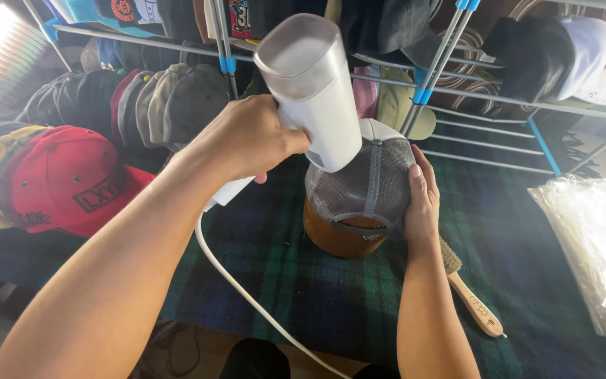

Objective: Using a hair dryer and a brush to heat-treat and shape a baseball cap on a head form.

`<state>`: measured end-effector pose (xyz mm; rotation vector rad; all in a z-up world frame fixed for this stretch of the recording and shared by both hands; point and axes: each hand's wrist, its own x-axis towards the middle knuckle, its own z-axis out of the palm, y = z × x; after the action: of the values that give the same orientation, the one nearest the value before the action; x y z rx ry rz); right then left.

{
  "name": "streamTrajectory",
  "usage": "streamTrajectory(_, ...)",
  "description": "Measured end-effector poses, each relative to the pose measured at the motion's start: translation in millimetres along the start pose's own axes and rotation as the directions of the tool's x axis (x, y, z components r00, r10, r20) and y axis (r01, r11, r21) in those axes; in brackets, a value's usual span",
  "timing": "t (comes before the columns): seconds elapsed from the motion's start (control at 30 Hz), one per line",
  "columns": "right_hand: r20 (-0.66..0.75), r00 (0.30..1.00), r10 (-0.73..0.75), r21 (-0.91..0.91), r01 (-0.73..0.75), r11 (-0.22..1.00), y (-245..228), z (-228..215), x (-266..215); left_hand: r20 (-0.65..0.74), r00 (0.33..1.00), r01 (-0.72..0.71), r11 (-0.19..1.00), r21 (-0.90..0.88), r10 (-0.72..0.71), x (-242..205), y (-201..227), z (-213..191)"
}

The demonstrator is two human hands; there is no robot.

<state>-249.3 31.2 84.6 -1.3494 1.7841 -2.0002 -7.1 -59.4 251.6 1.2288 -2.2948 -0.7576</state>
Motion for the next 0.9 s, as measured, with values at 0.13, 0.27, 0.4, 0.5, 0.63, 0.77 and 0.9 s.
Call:
streamTrajectory(0.13, 0.0, 1.0, 0.016, 0.011, -0.016, 1.0, 1.3, -1.3, 2.1, 0.022, 1.0, -0.02, 0.999, 0.044, 0.019, -2.3, 17.2, -2.8)
streamTrajectory(0.27, -0.007, 0.999, 0.054, 0.033, -0.054, 0.998, -0.4, -1.2, 2.2, 0.077, 0.997, -0.033, 0.992, 0.121, 0.024, -0.2, 27.4, -1.4)
streamTrajectory(0.4, -0.003, 0.993, 0.115, -0.058, -0.115, 0.992, -17.2, -0.4, 2.1, 0.122, 0.992, -0.042, 0.977, 0.208, 0.017, 1.8, 42.6, -2.4)
streamTrajectory(0.5, 0.037, 0.885, 0.463, 0.097, -0.465, 0.88, -72.5, -1.8, 13.1, 0.232, 0.958, 0.107, 0.963, 0.248, -0.167, -12.1, 73.5, -22.7)
streamTrajectory(0.63, 0.059, 0.908, 0.414, 0.136, -0.418, 0.898, -34.2, 1.7, 14.5, 0.237, 0.962, 0.086, 0.974, 0.208, -0.135, -6.8, 65.4, -22.4)
streamTrajectory(0.77, 0.043, 0.928, 0.37, 0.132, -0.372, 0.919, -27.6, 5.1, 7.9, 0.247, 0.958, 0.108, 0.98, 0.167, -0.148, -11.1, 54.0, -26.1)
streamTrajectory(0.9, 0.042, 0.993, 0.111, 0.14, -0.116, 0.983, -38.5, 12.8, -17.7, 0.11, 0.994, 0.008, 0.999, 0.043, -0.012, -0.1, 14.2, -15.6)
